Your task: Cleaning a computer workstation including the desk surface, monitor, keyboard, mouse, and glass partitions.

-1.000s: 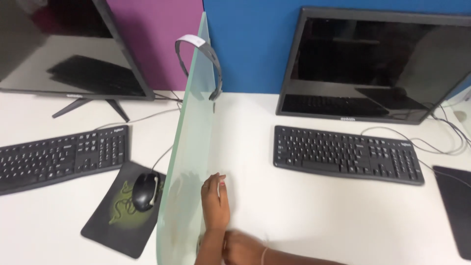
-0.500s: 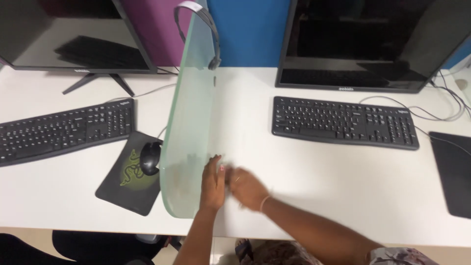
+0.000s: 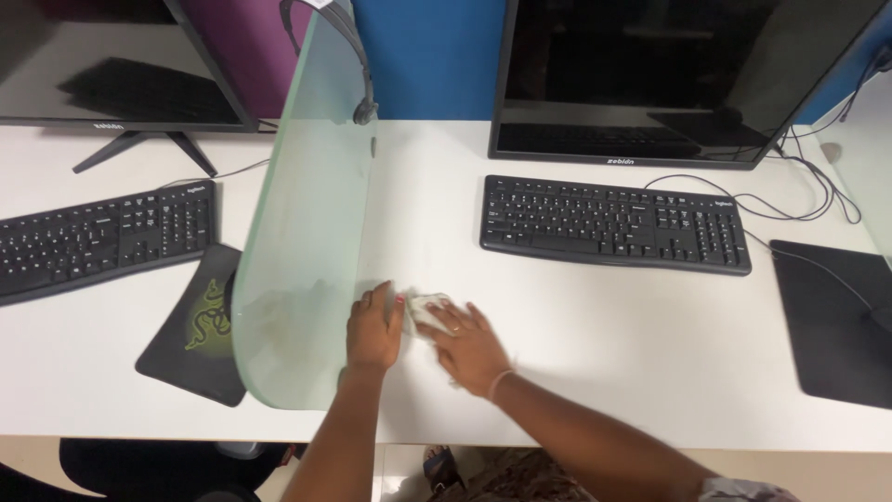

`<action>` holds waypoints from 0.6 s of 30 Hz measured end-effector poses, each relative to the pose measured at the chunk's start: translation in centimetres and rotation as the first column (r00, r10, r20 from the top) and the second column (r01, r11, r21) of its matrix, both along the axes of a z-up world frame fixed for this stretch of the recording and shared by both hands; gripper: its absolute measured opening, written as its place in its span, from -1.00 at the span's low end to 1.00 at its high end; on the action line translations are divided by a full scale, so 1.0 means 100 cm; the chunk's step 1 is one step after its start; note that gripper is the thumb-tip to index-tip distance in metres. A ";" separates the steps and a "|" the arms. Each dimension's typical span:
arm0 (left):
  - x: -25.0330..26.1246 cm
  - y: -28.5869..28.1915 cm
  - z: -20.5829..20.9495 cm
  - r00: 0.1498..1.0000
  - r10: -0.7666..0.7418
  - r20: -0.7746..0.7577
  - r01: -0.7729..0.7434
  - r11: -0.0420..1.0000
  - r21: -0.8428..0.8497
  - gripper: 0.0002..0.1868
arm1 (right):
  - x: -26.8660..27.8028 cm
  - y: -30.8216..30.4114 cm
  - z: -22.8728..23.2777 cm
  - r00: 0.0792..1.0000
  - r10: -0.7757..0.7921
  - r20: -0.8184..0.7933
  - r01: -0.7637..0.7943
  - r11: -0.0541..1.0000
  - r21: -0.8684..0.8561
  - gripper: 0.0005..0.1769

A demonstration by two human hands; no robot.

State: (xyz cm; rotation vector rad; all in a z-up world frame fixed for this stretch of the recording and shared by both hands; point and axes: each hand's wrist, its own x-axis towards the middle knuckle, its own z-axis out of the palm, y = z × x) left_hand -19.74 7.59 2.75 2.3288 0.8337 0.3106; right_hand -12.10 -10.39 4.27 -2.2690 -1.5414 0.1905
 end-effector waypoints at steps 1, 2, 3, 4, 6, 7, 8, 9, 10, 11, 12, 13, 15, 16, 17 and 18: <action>0.003 -0.001 0.000 0.999 0.025 -0.028 -0.024 0.999 0.032 -0.45 | -0.008 0.000 0.013 0.985 0.149 0.084 -0.128 0.967 -0.221 -0.63; 0.009 -0.002 0.000 0.997 0.049 -0.052 -0.045 0.997 0.067 -0.44 | -0.013 0.001 0.027 0.942 0.307 0.135 -0.221 0.872 -0.437 -0.78; 0.014 0.001 -0.002 0.997 0.050 -0.052 -0.047 0.997 0.066 -0.44 | -0.017 -0.007 0.020 0.942 0.308 0.135 -0.222 0.871 -0.437 -0.78; 0.019 0.000 -0.006 0.990 0.078 -0.120 -0.062 0.989 0.133 -0.42 | -0.023 -0.020 0.012 0.915 0.402 -0.044 -0.400 0.883 -0.247 -0.69; 0.027 -0.010 -0.009 0.978 0.098 -0.183 -0.062 0.979 0.194 -0.40 | -0.023 -0.056 0.002 0.845 0.499 -0.194 -0.512 0.858 -0.026 -0.57; 0.032 -0.017 -0.007 0.963 0.150 -0.224 -0.107 0.976 0.190 -0.39 | -0.018 -0.080 0.001 0.810 0.541 -0.227 -0.560 0.828 -0.024 -0.57; 0.045 -0.017 -0.002 0.947 0.203 -0.251 -0.155 0.968 0.199 -0.37 | -0.004 -0.096 0.001 0.774 0.585 -0.242 -0.606 0.795 -0.018 -0.58; 0.060 -0.019 -0.006 0.953 0.194 -0.233 -0.148 0.968 0.201 -0.37 | 0.019 -0.119 -0.014 0.784 0.578 -0.225 -0.597 0.802 -0.025 -0.58; 0.066 -0.026 -0.015 0.982 0.140 -0.126 -0.119 0.980 0.160 -0.28 | 0.034 -0.148 -0.030 0.855 0.489 -0.173 -0.497 0.867 -0.006 -0.53; 0.073 -0.034 -0.024 0.996 0.088 -0.015 -0.086 0.989 0.122 -0.15 | 0.050 -0.178 -0.047 0.913 0.391 -0.121 -0.391 0.920 0.019 -0.49; 0.085 -0.048 -0.008 0.997 0.079 -0.009 -0.078 0.990 0.121 -0.15 | 0.074 -0.202 -0.046 0.917 0.383 -0.116 -0.383 0.923 0.017 -0.49; 0.099 -0.061 0.007 0.999 0.009 0.032 -0.008 1.000 -0.025 0.01 | 0.099 -0.226 -0.046 0.985 0.035 -0.167 -0.030 0.999 0.035 -0.47; 0.124 -0.090 0.016 0.994 -0.070 0.086 0.085 0.981 -0.177 0.21 | 0.131 -0.267 -0.034 0.920 -0.329 -0.212 0.343 0.939 0.031 -0.44; 0.138 -0.097 0.013 0.995 -0.049 0.083 0.066 0.976 -0.207 0.37 | 0.146 -0.274 -0.021 0.851 -0.495 -0.174 0.510 0.859 0.050 -0.42; 0.153 -0.104 0.010 0.996 -0.029 0.079 0.047 0.970 -0.237 0.53 | 0.160 -0.280 -0.008 0.751 -0.645 -0.139 0.658 0.749 0.079 -0.40; 0.163 -0.108 0.008 0.995 -0.032 0.093 0.053 0.972 -0.230 0.53 | 0.168 -0.279 -0.010 0.752 -0.646 -0.133 0.658 0.747 0.093 -0.40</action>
